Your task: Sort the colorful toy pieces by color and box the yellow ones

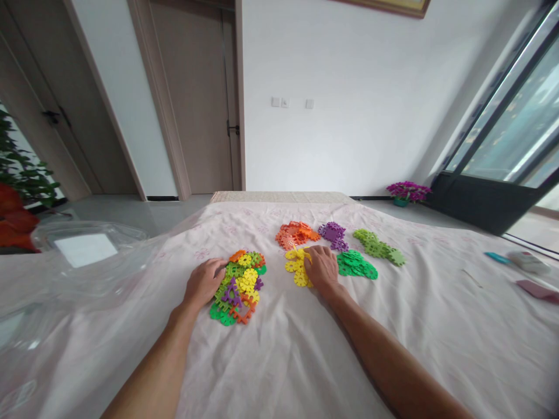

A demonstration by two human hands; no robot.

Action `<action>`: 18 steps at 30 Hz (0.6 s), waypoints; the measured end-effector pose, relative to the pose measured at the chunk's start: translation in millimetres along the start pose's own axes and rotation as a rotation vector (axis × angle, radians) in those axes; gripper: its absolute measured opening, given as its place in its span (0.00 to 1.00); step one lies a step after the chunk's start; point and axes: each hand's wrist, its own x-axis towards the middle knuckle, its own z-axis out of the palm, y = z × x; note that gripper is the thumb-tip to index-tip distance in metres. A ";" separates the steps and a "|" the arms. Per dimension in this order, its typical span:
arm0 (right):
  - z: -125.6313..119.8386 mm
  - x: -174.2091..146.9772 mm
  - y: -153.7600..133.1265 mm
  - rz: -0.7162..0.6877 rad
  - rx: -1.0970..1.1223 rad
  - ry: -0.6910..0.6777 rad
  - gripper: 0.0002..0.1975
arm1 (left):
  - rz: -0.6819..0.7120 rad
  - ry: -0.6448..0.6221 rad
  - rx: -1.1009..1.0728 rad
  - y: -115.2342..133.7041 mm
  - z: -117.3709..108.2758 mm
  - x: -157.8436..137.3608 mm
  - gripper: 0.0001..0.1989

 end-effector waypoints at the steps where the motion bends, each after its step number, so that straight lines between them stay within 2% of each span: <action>1: -0.8 -0.3 -1.5 -0.009 0.019 0.020 0.14 | -0.003 0.000 -0.001 0.4 -0.4 -0.1 0.17; 5: -7.2 -5.4 -18.7 -0.156 0.154 0.016 0.15 | -0.004 0.004 -0.003 1.0 -1.3 -0.3 0.17; 11: -16.9 -25.4 -65.8 -0.512 0.387 -0.149 0.15 | -0.001 -0.002 0.011 -2.5 1.7 0.0 0.17; 14: -22.4 -36.1 -87.1 -0.652 0.424 -0.223 0.15 | 0.007 0.000 0.012 -3.7 2.8 0.2 0.18; 18: -28.5 -46.6 -106.5 -0.793 0.366 -0.285 0.21 | 0.011 0.005 0.004 -2.5 1.7 0.1 0.18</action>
